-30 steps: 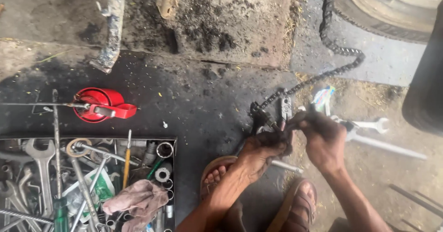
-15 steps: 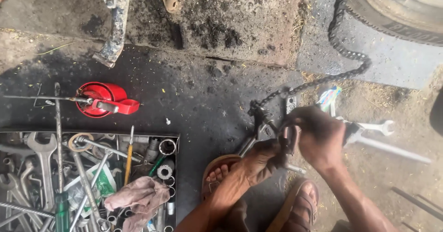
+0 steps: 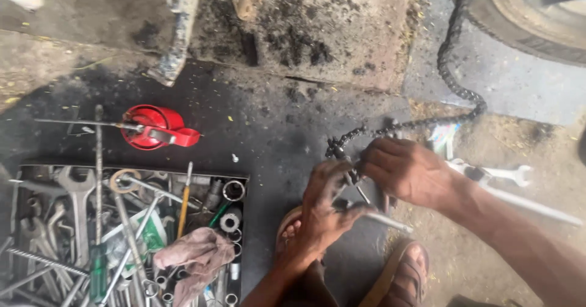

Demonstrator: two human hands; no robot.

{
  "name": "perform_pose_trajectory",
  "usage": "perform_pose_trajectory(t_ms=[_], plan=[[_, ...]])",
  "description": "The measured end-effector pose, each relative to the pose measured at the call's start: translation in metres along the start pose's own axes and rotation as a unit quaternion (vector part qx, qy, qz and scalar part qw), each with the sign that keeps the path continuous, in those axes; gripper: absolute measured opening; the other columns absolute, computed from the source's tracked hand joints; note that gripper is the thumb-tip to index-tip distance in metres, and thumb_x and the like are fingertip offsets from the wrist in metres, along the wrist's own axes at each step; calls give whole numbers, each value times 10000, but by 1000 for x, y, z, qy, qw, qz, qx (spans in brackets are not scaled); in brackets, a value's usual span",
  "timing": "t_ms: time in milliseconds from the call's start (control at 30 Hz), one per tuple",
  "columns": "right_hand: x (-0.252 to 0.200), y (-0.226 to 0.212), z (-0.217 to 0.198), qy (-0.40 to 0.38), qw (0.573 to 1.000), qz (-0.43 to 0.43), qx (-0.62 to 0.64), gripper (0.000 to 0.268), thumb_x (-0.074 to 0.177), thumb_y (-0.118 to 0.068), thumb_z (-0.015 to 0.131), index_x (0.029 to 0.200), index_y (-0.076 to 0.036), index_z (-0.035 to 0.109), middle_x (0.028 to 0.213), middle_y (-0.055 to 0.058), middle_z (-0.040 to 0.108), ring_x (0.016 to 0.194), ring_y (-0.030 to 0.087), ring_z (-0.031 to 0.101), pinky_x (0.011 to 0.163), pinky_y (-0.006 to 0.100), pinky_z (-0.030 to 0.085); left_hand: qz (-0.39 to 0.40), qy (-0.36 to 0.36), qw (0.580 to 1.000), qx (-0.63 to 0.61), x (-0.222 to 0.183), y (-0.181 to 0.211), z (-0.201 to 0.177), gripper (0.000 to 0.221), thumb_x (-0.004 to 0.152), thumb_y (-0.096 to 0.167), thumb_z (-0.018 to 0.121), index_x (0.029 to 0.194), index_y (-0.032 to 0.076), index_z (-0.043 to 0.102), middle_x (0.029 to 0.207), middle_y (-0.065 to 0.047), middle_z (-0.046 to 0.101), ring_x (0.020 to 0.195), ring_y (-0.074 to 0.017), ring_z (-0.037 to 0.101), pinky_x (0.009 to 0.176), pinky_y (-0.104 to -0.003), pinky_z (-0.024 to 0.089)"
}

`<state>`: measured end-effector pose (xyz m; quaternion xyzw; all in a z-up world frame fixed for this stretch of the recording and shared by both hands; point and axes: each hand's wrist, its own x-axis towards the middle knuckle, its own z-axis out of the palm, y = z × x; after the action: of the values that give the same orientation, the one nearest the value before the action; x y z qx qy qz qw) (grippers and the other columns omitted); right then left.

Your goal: Repairing and adjusting a motorcycle chain using various hand tools.

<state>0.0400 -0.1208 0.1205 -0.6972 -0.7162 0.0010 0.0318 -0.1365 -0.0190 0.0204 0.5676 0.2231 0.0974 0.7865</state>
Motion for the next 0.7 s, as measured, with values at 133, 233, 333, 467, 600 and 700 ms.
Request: perform_pose_trajectory(t_ms=[133,233,333,467,600,700], plan=[[21,2,-5,-85,982,-113,-128,161,854,-109,775,998,-122,703,1010,87,725,992,246,682,948,301,608,288,-6,927,242,11,-24,-16,674,779,533,771,1266,84,646,1265,-134,691,1158,-239,644,1032,-424,568],[20,3,0,-134,865,-216,-433,190,929,-230,717,1074,-135,637,1153,80,673,1129,243,618,1056,327,538,299,-26,912,278,11,-39,-21,677,848,637,732,1277,118,656,1302,-64,701,1202,-177,652,1134,-427,536],[21,7,23,-11,376,-288,-881,403,963,-350,595,1308,-142,579,1396,89,588,1310,231,538,1131,374,430,322,-43,892,314,16,-25,-31,727,842,712,700,1252,115,633,1254,-44,687,1187,-178,655,1152,-448,515],[-8,16,53,41,-74,-195,-977,481,1040,-375,514,1471,-160,531,1566,74,532,1447,233,471,1219,447,363,368,-12,855,366,22,-31,-25,726,892,696,695,1294,97,624,1273,-95,707,1152,-214,645,1055,-406,538],[-24,18,55,-1,-146,-86,-986,400,1124,-306,504,1505,-183,512,1602,44,524,1489,244,441,1283,512,358,375,24,849,372,21,-36,-16,723,892,685,695,1302,92,633,1204,-94,727,1087,-186,658,970,-384,547],[20,19,17,-270,311,-175,-894,554,1039,-307,545,1542,-151,372,1622,88,383,1501,271,335,1255,490,283,415,23,834,363,29,-41,-17,675,938,661,699,1268,76,640,1158,-87,735,980,-167,628,869,-369,546]])
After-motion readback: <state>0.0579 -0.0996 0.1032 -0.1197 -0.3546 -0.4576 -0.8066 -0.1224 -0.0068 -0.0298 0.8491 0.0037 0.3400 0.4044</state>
